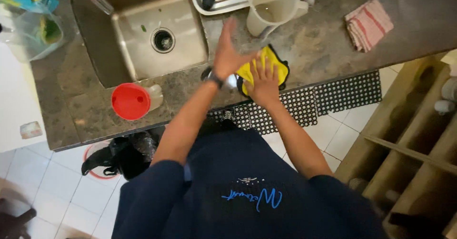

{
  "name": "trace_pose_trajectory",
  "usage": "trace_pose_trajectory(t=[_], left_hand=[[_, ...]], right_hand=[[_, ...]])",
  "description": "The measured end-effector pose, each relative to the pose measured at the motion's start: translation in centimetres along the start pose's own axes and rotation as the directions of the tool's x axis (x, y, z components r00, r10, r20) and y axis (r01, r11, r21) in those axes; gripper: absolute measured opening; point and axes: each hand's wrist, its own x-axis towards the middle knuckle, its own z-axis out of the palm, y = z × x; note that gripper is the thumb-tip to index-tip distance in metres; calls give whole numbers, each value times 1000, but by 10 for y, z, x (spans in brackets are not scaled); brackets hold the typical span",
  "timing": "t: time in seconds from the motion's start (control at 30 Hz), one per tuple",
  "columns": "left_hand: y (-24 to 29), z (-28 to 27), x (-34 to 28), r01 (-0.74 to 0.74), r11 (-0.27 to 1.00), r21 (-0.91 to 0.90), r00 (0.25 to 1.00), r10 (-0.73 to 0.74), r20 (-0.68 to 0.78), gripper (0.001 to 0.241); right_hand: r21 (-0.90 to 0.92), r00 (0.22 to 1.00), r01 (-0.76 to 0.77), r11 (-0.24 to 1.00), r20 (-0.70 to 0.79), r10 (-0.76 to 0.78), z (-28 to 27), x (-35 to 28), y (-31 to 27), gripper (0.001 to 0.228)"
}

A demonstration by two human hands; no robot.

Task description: Wiping down a coffee shop counter with a yellow cloth.

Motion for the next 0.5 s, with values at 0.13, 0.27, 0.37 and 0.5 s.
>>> trace_pose_trajectory(t=[0.13, 0.27, 0.37, 0.5], left_hand=[[-5, 45, 66, -69, 989, 131, 997, 73, -29, 145], [11, 56, 86, -58, 981, 188, 985, 86, -147, 117], [6, 52, 80, -33, 994, 108, 996, 42, -83, 125], [58, -7, 11, 153, 987, 50, 981, -146, -126, 116]], right_hand=[[38, 999, 24, 999, -27, -23, -10, -15, 3, 69], [0, 997, -62, 998, -49, 62, 3, -29, 16, 71], [13, 987, -157, 987, -16, 157, 2, -33, 28, 75], [103, 986, -163, 981, -27, 166, 2, -32, 52, 61]])
